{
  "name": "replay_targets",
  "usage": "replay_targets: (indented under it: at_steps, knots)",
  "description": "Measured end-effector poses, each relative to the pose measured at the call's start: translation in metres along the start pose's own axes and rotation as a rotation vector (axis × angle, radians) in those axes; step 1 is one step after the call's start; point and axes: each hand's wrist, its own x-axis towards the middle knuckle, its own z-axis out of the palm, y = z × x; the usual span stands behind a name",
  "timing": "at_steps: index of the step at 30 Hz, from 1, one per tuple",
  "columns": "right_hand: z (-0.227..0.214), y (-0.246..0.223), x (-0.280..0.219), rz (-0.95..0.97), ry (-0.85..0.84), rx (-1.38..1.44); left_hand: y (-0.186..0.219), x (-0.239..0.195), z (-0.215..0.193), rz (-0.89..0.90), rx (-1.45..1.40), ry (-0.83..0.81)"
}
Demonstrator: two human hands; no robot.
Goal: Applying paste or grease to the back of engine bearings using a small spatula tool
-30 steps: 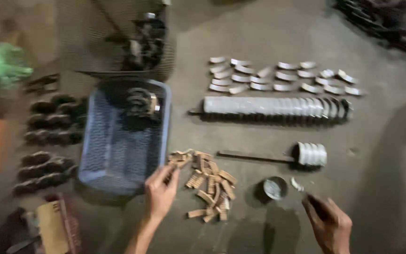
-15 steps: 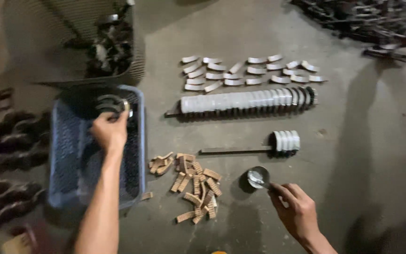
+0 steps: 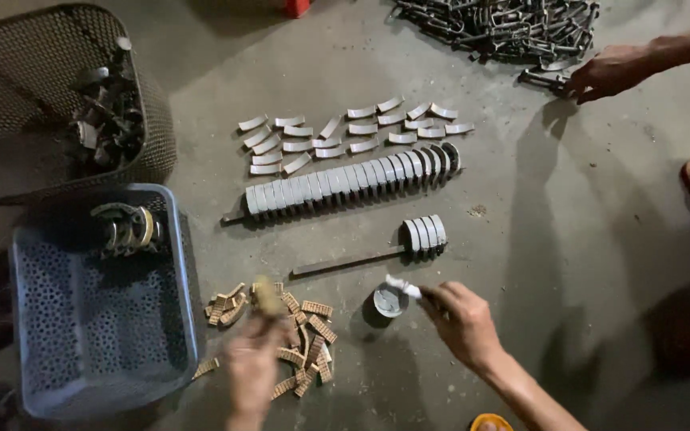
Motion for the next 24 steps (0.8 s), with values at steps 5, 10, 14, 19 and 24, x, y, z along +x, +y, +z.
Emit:
replay_targets:
  at_steps: [5, 10, 14, 19, 24]
  knots:
    - [-0.074, -0.052, 0.050, 0.255, -0.108, 0.398, -0.004, -0.017, 0.074, 0.121, -0.025, -0.212]
    - [-0.085, -0.059, 0.057, 0.449, -0.389, 0.647, 0.023, -0.016, 0.105, 0.130, 0.224, -0.261]
    - [-0.083, -0.065, 0.057, 0.540, -0.516, 0.784, 0.035, -0.018, 0.110, 0.121, 0.352, -0.317]
    - [-0.083, -0.068, 0.060, 0.532, -0.590, 0.683, 0.046, -0.024, 0.114, 0.068, 0.307, -0.368]
    - [-0.094, -0.065, 0.068, 0.413, -0.416, 0.489, 0.034, -0.027, 0.110, 0.042, 0.276, -0.311]
